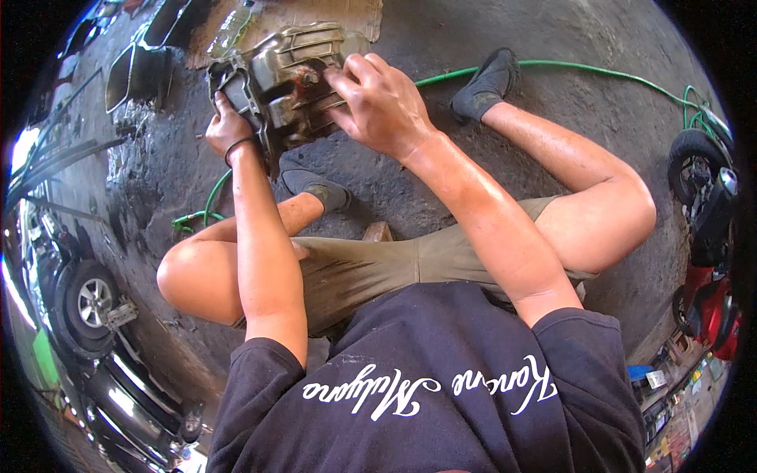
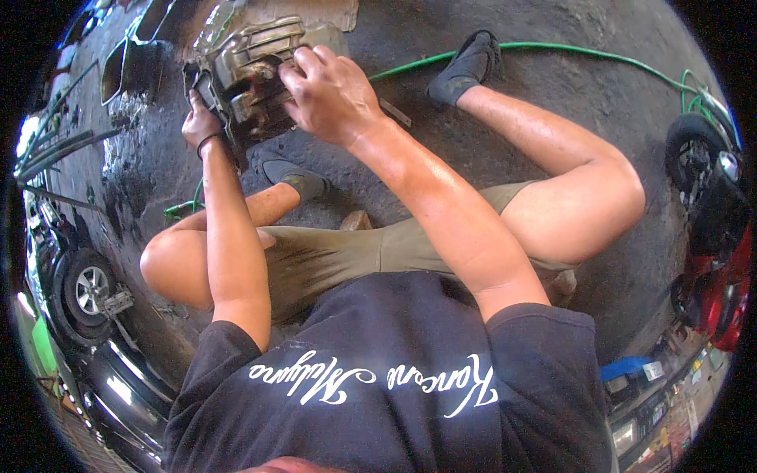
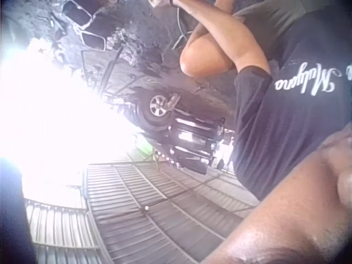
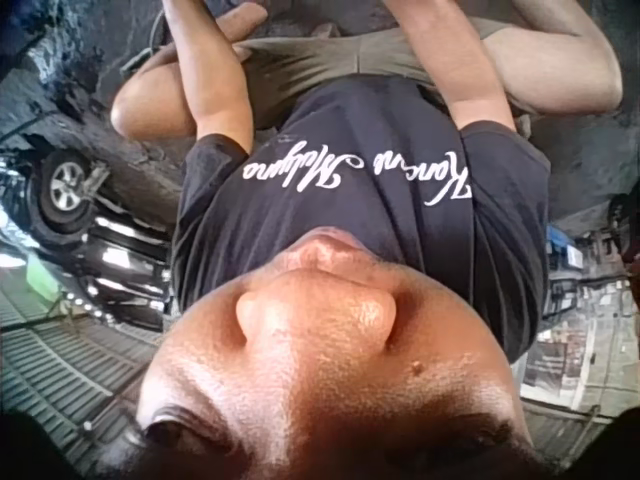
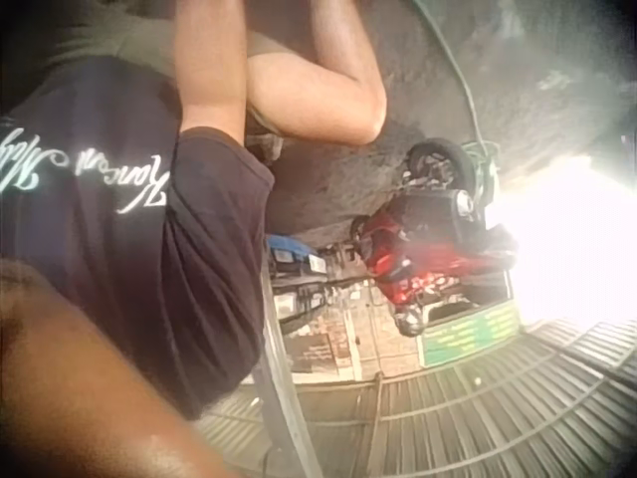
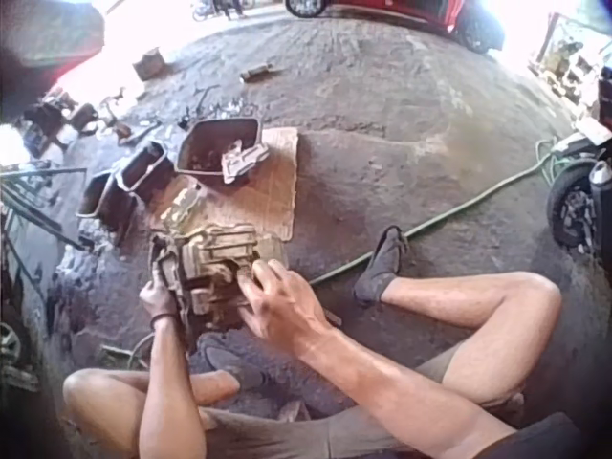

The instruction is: Cleaning and scraping residue from a mechanical engine housing part.

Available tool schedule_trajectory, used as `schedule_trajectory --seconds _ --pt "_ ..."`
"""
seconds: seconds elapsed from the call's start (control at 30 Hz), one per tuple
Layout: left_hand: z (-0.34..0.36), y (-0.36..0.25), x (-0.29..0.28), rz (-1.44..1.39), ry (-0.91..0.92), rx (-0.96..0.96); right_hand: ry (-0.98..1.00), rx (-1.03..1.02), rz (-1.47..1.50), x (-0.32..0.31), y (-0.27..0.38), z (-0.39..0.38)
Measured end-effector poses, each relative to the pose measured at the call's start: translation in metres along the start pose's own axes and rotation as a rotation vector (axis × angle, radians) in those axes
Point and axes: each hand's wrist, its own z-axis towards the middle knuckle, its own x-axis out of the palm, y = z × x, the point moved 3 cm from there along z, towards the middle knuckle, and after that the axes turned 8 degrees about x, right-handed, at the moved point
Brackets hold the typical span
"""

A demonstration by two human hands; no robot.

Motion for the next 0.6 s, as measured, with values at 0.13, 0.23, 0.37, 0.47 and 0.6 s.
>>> schedule_trajectory --seconds 0.13,0.23,0.37,0.47,0.6 --pt "-0.006 -0.01 -0.002 0.002 0.027 0.001 0.048 -0.117 0.065 0.001 -0.005 0.002" --pt "-0.008 -0.012 -0.002 -0.051 0.059 0.027 0.317 0.206 0.715 -0.005 -0.016 0.001" --pt "-0.017 -0.021 -0.003 -0.024 0.028 0.039 0.357 0.293 0.36 -0.011 -0.044 -0.034" --pt "-0.019 -0.024 -0.003 -0.039 0.016 0.064 0.17 0.091 0.143 -0.021 -0.031 -0.045" --pt "-0.019 -0.023 -0.001 -0.069 0.006 0.093 0.258 0.074 0.247 -0.032 -0.004 -0.037"
